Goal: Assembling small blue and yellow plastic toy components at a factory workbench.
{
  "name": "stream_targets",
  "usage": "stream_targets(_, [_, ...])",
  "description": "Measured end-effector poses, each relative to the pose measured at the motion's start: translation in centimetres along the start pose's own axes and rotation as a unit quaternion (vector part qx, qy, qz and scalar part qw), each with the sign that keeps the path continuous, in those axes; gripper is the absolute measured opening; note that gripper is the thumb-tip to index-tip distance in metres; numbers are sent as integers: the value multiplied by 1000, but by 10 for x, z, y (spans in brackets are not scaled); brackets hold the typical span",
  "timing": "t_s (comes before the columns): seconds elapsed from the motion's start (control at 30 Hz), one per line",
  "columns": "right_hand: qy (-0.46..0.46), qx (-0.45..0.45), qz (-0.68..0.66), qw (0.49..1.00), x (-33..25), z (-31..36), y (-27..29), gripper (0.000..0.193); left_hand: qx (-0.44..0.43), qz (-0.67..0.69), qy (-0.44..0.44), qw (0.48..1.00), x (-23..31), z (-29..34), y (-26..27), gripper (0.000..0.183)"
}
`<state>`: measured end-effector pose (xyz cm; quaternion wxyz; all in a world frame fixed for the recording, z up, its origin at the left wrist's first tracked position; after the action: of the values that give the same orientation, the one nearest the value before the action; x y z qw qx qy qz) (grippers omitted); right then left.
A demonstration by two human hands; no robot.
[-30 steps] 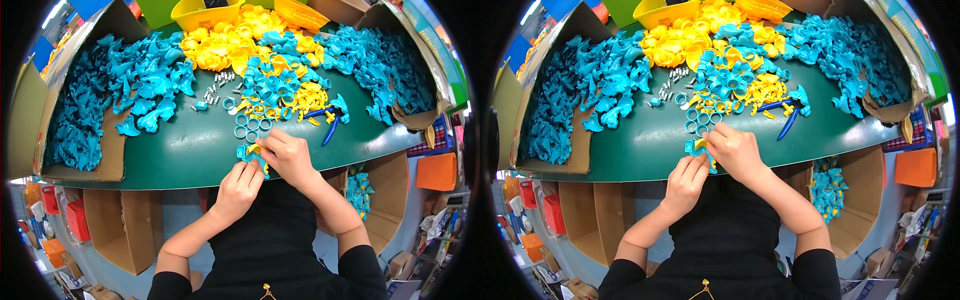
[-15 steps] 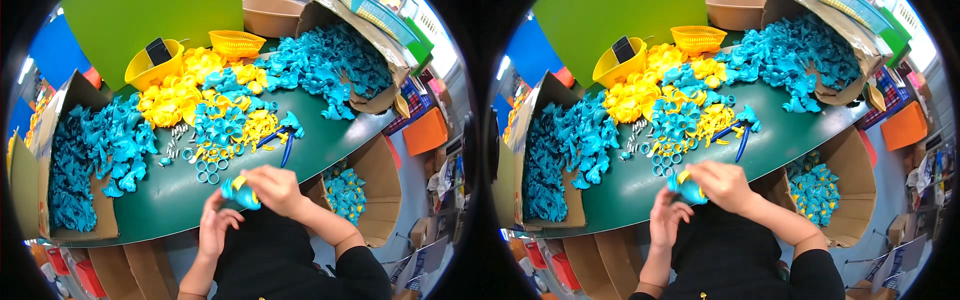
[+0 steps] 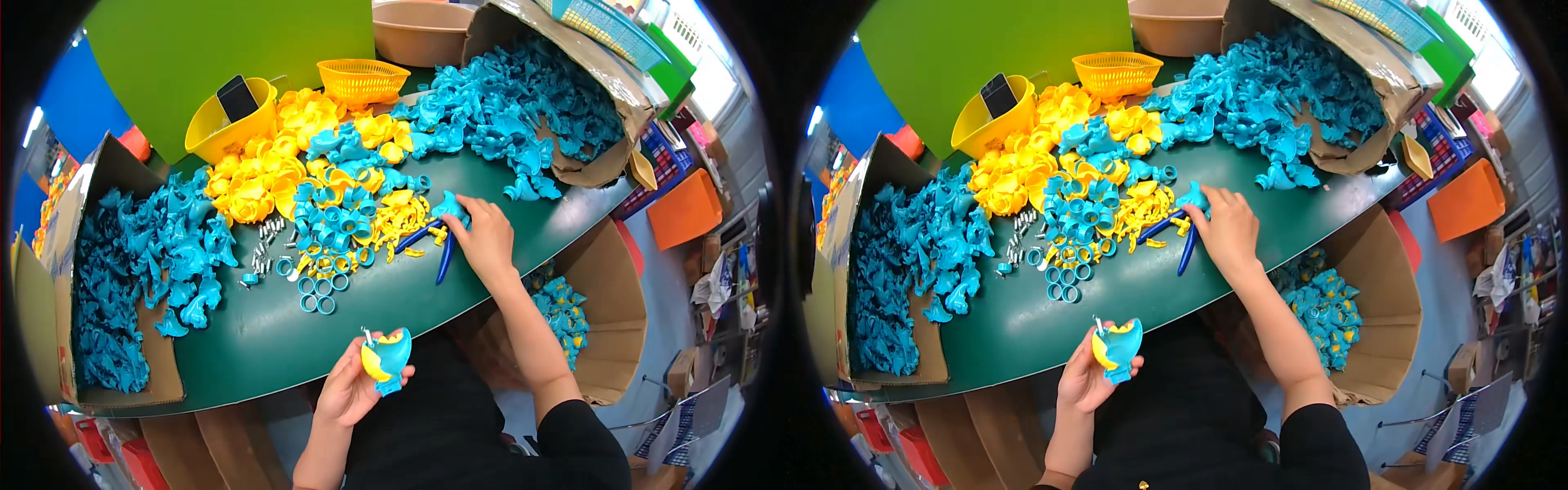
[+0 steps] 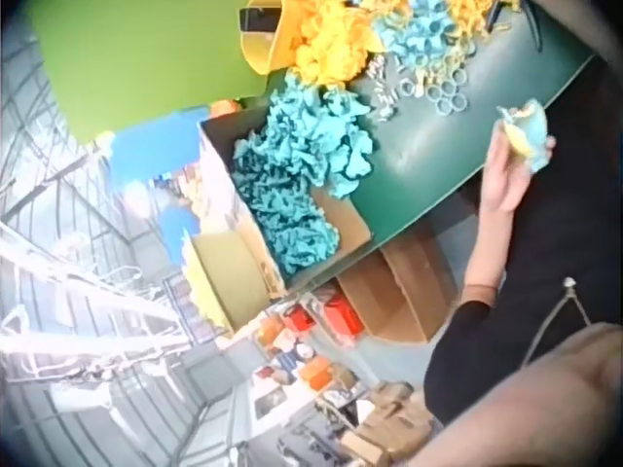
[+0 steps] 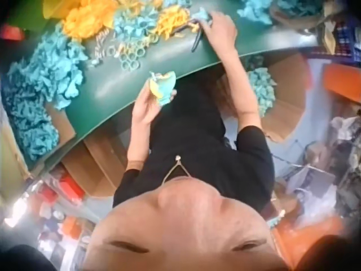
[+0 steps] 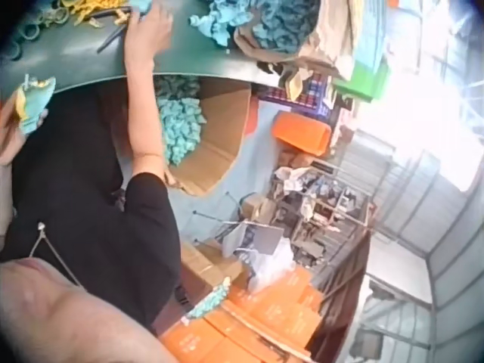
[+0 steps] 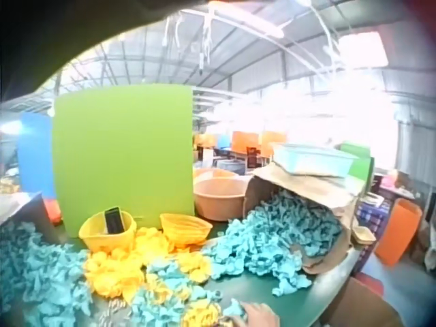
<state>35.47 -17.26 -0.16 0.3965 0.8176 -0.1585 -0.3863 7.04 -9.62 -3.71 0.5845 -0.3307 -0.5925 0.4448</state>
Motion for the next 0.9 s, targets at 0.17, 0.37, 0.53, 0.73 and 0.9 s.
stream_targets(0.17, [31,116,-149,982,-9,13,14,31,48,11,-27,998,5,-12,-4,33])
stream_targets(0.37, [49,-184,-438,879,-89,94,35,39,153,-227,-120,954,19,-9,-17,86])
stream_targets(0.53, [48,-186,-454,870,-96,112,28,37,132,-230,-131,955,16,-5,-12,83])
stream_targets(0.73, [61,-187,-457,867,-95,116,29,37,137,-241,-140,951,22,-7,-20,85])
stream_targets(0.9, [2,-193,-500,844,-90,126,19,33,138,-238,-122,954,23,-8,-21,85])
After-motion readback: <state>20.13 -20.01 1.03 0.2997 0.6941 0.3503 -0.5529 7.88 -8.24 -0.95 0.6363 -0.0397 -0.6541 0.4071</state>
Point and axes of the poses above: each hand's wrist, its own z-axis away from the middle knuckle, its own y-axis out of the back of the hand, x = y × z, the point moved 4 cm from there along -z, towards the middle knuckle, and after that the axes turned 7 degrees about -z, right-handed, at the moved point
